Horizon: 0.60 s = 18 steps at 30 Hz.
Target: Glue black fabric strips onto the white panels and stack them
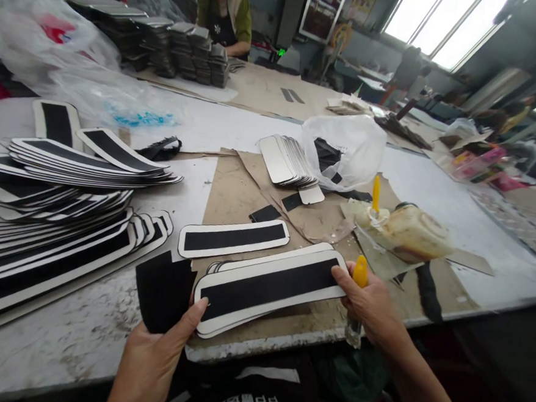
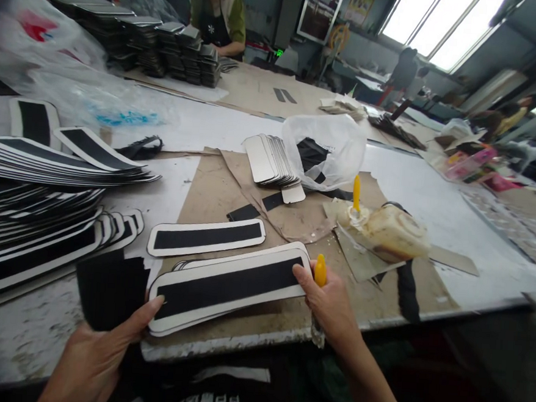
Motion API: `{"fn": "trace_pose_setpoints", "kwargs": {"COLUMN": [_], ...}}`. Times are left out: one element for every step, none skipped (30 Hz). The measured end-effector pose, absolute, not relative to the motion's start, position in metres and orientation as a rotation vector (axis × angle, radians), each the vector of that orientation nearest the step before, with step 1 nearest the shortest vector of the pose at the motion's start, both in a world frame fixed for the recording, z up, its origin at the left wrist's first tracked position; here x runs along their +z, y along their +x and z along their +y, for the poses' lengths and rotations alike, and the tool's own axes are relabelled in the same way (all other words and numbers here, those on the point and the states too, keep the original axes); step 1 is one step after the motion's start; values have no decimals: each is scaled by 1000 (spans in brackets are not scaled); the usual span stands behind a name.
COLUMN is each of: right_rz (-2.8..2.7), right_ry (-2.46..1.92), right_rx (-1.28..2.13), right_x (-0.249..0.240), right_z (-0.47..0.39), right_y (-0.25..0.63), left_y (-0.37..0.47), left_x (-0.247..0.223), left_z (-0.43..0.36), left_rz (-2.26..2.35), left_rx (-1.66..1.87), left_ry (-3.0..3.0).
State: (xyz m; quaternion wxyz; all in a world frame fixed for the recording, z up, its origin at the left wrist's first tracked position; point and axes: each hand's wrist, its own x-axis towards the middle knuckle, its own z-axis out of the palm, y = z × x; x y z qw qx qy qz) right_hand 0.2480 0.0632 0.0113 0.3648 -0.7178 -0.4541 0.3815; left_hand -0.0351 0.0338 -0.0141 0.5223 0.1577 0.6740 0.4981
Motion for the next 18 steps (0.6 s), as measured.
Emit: {"fn": "trace_pose_setpoints", "kwargs": {"right_rz": [-1205, -1243, -1270, -1285, -1288, -1284, -1279, -1274, -1266, -1255, -1242, -1225, -1201, -1178, -1155, -1131, -1108, -1086], "right_ry": [-1874, -1902, -1923, -1934, -1937, -1937, -1941, -1953, -1973, -1993, -2010, -2016, -2008, -1985, -1955, -1924, -1897, -1877], "right_rx": [951, 929, 921, 932, 956, 985, 1004, 1008, 999, 984, 972, 972, 986, 1017, 1058, 1094, 1121, 1134], "right_x": [13, 15, 18, 21, 24, 26, 28, 29, 30, 30, 29, 28, 27, 25, 24, 23, 22, 21], "right_z": [64, 64, 64, 64, 64, 64, 63, 62, 62, 62, 61, 62, 63, 64, 65, 66, 67, 67], "right_y": [248, 248, 248, 247, 247, 246, 246, 245, 245, 245, 246, 247, 248, 249, 250, 251, 251, 251], "left_y": [-36, -36, -37, -38, -39, -39, -40, -40, -40, -39, -39, -39, -38, -39, -39, -39, -40, -41], "left_x": [-14, -14, -15, -15, -16, -17, -18, -18, -19, -20, -21, -22, -23, -23, -24, -24, -24, -24], "left_z": [34, 33, 33, 33, 33, 34, 34, 35, 36, 36, 37, 38, 38, 39, 39, 40, 40, 40], "left_rz": [1594, 1573, 1561, 1556, 1552, 1550, 1547, 1535, 1510, 1481, 1458, 1442, 1437, 1436, 1438, 1446, 1450, 1455], "left_rx": [1189, 1192, 1199, 1202, 1195, 1182, 1170, 1158, 1153, 1155, 1164, 1177, 1197, 1221, 1249, 1276, 1296, 1308], "left_ry": [372, 367, 354, 338, 320, 304, 299, 310, 334, 356, 376, 397, 417, 435, 453, 470, 484, 493]}}
